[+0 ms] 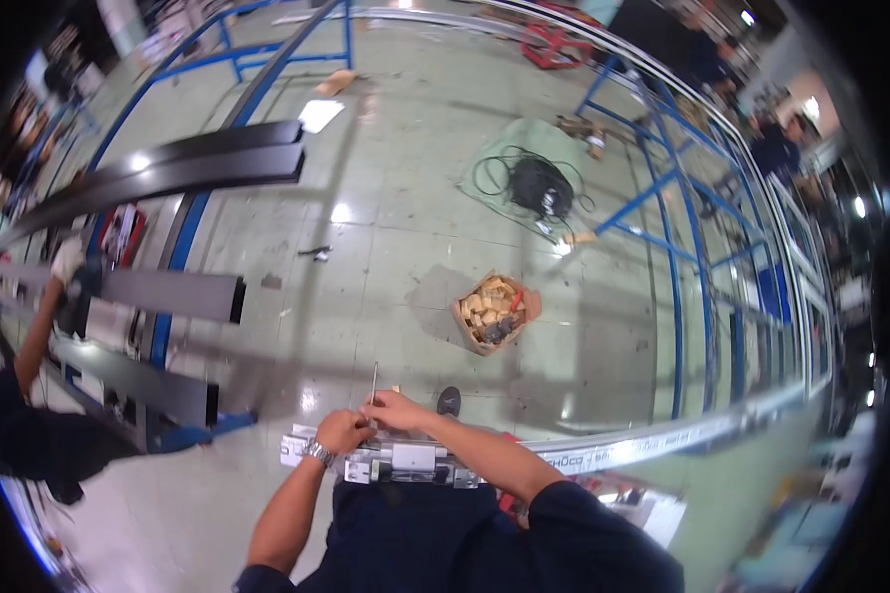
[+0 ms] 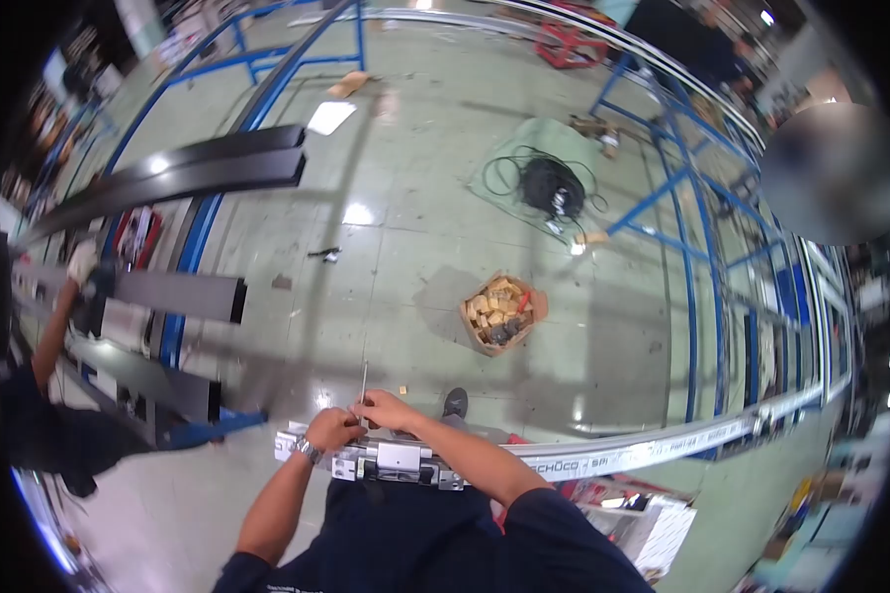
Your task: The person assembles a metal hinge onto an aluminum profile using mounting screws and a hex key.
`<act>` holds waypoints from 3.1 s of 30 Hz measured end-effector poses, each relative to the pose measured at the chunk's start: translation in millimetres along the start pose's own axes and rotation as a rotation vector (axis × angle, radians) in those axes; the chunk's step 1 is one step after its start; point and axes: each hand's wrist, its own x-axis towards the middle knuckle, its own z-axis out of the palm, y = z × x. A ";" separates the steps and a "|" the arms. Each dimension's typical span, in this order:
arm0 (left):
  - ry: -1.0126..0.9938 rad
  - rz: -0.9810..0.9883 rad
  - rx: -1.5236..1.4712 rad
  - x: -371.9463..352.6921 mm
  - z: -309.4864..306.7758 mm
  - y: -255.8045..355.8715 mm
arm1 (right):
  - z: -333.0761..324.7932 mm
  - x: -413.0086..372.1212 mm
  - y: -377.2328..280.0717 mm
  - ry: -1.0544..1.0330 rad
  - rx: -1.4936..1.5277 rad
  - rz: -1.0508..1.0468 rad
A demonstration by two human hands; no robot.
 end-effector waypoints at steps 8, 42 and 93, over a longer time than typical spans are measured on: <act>-0.086 0.019 -0.046 0.8 -6.3 3.7 | -23.2 7.6 -2.6 -0.016 0.340 0.000; -0.204 0.078 -0.305 18.2 1.8 -40.2 | -0.4 43.1 14.9 0.088 0.383 -0.076; -0.007 0.070 -0.426 2.3 -1.3 -1.4 | -18.4 6.6 -24.0 0.112 0.407 0.063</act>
